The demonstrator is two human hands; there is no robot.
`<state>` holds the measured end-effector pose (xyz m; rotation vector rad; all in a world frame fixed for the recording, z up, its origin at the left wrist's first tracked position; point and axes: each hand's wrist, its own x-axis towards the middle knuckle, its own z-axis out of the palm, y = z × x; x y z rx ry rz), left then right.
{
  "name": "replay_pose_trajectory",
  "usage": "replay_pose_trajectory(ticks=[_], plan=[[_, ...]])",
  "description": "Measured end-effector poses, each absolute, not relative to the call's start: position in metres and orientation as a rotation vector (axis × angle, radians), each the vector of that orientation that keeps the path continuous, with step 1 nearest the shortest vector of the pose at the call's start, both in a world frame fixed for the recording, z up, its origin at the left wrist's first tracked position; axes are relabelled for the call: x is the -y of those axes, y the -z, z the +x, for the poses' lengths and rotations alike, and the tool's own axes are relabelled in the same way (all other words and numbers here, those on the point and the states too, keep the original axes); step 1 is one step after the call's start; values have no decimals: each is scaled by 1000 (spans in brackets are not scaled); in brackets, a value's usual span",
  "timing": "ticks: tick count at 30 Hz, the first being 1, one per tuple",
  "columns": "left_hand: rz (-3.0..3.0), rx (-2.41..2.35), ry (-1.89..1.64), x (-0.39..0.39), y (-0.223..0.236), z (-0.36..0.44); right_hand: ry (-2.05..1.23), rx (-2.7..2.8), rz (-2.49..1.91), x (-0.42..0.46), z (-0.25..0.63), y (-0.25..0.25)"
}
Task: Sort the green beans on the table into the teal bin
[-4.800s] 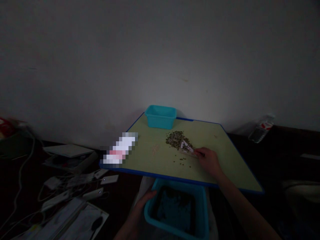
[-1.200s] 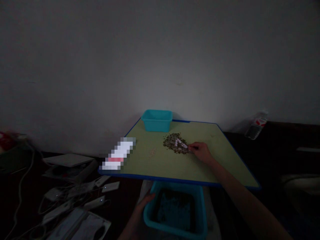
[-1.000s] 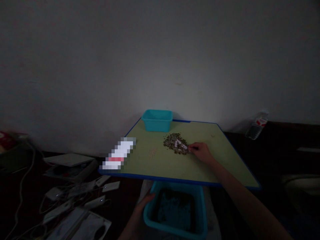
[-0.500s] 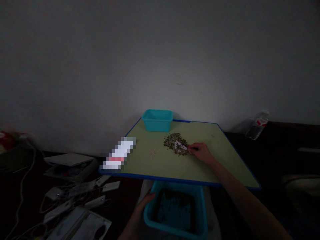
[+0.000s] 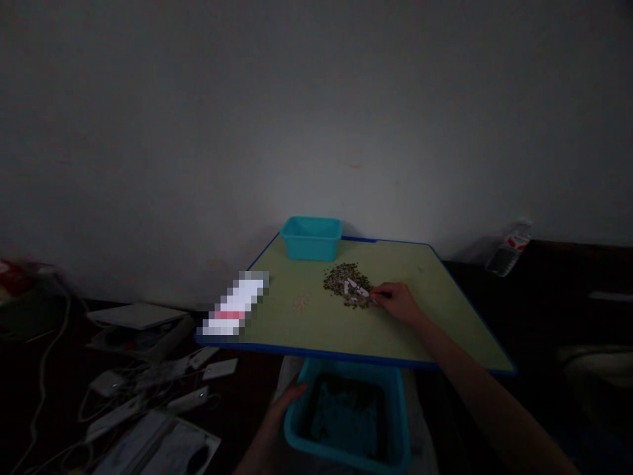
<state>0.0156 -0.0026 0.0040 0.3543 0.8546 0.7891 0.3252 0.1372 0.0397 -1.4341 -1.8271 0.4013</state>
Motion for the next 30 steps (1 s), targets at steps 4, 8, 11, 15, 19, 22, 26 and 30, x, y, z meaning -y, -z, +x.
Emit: replay_pose_trajectory(ticks=[4,8,11,15,19,22,26,30], plan=[[384,-860,-783,2,4,13,-410,1869,-1412,-136,325,-42],[367,-883,-812,3,-3,17,-437,1881,-1403,-134,324,-45],[332,-864,-797,4,-10,19,-421,1870,-1408,-134,324,-45],[326,-833,-800,4,-11,19,-405,1862,-1417,-134,324,-45],[349,-848,-789,3,-8,16,-436,1884,-1412,-133,323,-48],[349,-830,-761,3,-6,14,-455,1898,-1404,-132,322,-50],[320,-810,-752,3,-6,15,-465,1892,-1390,-131,322,-50],[338,-818,-771,2,-2,14,-436,1878,-1390,-132,323,-48]])
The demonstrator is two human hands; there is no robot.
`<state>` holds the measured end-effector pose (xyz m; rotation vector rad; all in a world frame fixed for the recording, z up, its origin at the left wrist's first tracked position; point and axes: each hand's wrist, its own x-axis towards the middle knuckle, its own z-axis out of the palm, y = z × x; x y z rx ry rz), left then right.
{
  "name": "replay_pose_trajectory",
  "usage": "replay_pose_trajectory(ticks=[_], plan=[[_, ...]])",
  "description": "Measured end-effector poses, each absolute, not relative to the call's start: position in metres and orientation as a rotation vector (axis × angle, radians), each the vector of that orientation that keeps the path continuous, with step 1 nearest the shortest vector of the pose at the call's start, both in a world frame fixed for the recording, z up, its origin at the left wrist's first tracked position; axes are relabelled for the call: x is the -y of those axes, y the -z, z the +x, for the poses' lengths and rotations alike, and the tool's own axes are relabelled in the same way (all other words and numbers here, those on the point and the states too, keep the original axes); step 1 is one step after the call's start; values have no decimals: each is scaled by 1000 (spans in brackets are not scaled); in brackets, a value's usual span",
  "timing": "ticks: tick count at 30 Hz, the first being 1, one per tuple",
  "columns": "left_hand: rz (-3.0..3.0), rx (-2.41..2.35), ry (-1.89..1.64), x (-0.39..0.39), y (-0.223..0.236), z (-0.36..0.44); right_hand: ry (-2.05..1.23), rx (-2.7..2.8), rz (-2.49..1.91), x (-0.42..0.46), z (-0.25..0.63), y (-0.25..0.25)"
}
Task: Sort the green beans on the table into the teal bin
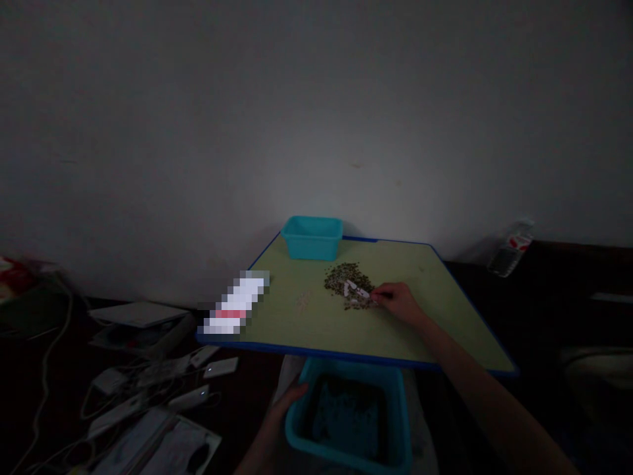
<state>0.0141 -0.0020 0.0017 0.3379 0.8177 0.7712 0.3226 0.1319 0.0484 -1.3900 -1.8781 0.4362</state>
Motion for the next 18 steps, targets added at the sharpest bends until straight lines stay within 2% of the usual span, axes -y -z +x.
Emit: replay_pose_trajectory(ticks=[6,18], plan=[[327,-792,-787,2,5,12,-464,1885,-1392,-132,322,-47],[304,-848,-813,6,-17,23,-523,1882,-1386,-133,323,-47]])
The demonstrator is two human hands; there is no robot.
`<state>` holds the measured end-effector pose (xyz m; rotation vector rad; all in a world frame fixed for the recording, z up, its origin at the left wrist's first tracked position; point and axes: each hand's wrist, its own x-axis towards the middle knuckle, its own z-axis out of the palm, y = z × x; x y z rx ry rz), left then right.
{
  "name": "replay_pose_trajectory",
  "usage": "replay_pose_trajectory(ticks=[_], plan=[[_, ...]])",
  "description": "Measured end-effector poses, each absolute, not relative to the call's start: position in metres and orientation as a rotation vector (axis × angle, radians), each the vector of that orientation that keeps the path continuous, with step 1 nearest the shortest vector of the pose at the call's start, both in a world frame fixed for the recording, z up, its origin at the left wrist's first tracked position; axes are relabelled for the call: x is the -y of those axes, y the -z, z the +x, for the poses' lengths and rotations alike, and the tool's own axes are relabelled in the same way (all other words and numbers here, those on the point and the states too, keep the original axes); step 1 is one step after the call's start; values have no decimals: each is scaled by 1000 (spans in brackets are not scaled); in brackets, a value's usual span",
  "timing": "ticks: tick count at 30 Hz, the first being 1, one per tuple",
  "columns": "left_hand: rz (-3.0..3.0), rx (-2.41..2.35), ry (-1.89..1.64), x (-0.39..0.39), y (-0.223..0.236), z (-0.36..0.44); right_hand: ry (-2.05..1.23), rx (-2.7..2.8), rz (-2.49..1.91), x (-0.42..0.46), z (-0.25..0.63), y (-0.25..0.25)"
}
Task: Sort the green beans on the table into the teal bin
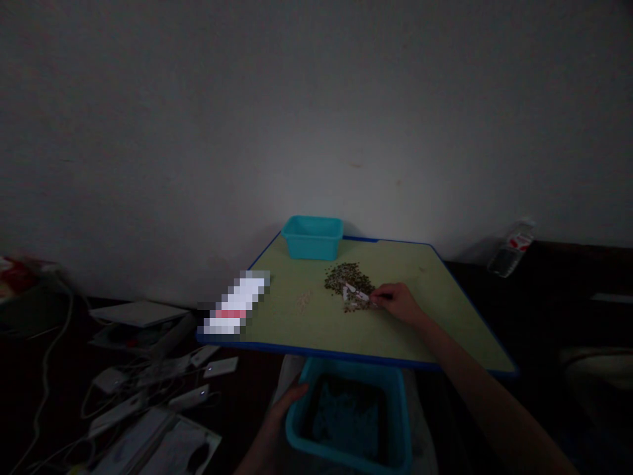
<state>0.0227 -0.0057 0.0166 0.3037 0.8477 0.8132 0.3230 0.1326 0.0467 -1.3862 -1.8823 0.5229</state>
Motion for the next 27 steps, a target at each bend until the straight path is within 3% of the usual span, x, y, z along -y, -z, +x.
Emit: replay_pose_trajectory(ticks=[27], plan=[[294,-861,-795,6,-13,22,-488,1836,-1391,-134,329,-46]])
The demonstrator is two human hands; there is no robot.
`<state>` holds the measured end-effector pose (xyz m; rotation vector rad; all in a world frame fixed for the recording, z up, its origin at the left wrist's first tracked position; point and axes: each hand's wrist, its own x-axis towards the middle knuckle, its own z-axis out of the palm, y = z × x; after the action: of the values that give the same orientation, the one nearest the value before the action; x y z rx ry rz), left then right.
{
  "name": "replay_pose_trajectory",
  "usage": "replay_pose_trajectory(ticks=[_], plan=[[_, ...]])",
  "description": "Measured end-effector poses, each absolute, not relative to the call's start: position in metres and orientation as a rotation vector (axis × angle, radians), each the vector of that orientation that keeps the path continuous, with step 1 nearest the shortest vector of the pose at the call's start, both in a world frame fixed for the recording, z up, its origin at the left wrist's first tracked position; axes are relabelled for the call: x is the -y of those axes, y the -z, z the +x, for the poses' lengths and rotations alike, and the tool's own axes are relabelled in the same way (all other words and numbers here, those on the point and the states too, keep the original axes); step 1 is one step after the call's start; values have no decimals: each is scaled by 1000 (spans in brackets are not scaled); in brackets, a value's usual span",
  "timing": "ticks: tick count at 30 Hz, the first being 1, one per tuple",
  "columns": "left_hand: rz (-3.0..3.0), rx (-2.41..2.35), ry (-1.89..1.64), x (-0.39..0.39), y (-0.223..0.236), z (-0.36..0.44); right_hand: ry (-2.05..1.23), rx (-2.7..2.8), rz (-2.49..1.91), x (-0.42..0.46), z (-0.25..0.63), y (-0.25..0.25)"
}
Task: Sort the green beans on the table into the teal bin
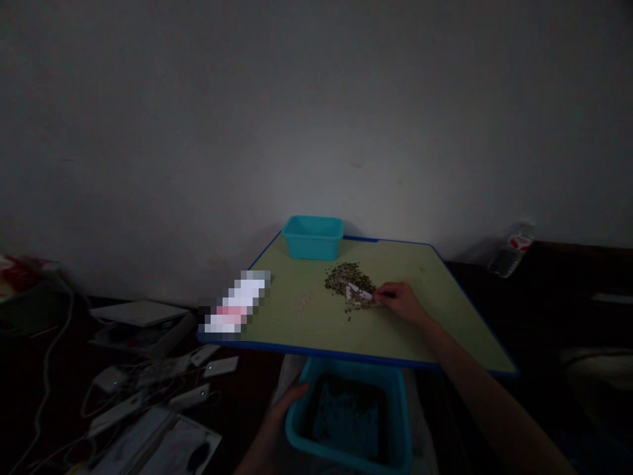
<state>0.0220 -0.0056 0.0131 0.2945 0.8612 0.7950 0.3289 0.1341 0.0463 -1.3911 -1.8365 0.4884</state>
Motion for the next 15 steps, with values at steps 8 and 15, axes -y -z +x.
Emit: replay_pose_trajectory(ticks=[8,15], plan=[[297,-846,-807,6,-14,21,-474,1822,-1447,-133,329,-50],[279,-836,-758,5,-7,18,-512,1809,-1452,-132,329,-51]])
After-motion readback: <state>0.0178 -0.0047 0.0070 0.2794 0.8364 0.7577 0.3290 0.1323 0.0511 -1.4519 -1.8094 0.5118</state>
